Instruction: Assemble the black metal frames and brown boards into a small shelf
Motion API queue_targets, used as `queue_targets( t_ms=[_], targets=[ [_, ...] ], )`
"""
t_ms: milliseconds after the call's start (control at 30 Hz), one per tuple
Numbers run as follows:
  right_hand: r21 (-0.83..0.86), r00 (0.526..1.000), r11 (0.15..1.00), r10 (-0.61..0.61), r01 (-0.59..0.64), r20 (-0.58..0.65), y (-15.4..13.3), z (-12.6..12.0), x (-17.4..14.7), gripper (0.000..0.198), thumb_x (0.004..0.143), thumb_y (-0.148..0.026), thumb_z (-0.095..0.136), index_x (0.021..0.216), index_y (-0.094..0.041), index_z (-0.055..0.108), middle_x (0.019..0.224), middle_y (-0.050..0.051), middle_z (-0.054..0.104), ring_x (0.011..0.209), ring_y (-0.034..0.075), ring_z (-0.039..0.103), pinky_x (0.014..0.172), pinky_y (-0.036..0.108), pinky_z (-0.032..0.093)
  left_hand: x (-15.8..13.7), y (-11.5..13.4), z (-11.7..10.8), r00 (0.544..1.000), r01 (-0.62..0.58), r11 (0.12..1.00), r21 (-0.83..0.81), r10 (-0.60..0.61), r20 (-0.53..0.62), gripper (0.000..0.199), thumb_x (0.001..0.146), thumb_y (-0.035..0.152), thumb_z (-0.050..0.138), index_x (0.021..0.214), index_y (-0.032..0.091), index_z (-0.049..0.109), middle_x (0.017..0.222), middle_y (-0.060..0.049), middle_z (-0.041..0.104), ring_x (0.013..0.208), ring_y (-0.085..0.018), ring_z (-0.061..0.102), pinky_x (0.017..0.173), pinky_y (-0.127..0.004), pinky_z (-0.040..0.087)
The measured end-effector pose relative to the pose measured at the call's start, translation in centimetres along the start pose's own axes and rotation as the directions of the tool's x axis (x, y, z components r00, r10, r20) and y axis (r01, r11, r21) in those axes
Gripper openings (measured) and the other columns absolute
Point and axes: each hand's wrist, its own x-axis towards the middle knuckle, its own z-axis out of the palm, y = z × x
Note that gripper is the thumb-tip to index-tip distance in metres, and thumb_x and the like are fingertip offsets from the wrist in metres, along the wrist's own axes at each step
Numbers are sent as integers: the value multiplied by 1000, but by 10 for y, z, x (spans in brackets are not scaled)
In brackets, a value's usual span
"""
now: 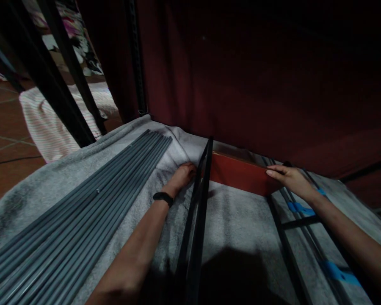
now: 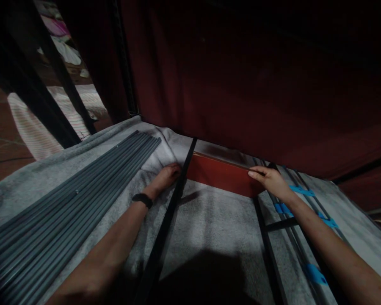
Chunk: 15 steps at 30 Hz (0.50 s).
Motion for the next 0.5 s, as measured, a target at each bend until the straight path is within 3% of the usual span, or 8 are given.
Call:
queue_targets(
  t_ms=[167, 300, 500],
  targets=[
    [112, 998, 993, 41, -46, 47, 6, 2, 2, 56, 73, -68, 65, 100, -21, 75, 96, 6, 76, 86, 26, 70, 79, 39, 57, 1, 1, 2, 1000, -22, 999, -24, 22, 19, 22, 82, 4, 48, 83, 15, 67, 85, -5, 62, 81, -17, 57, 81, -30, 49],
    [137, 998, 990, 29, -37, 54, 7, 3, 2, 56, 73, -68, 65, 100, -21, 75, 97, 6, 76, 87, 26, 70, 80, 38, 57, 1, 1, 0, 999, 36, 999, -29, -35, 18, 19, 82, 6, 50, 82, 15, 67, 89, -6, 63, 85, -17, 59, 83, -30, 50],
    [-12, 999, 1000, 13, -13, -30, 7, 3, -1, 52, 74, -67, 62, 98, -23, 76, 97, 6, 76, 88, 27, 70, 81, 39, 57, -1, -1, -2, 999, 41, 999, -20, -41, 16, 12, 81, 10, 57, 82, 14, 68, 93, -7, 64, 89, -17, 60, 85, -28, 49]
  ],
)
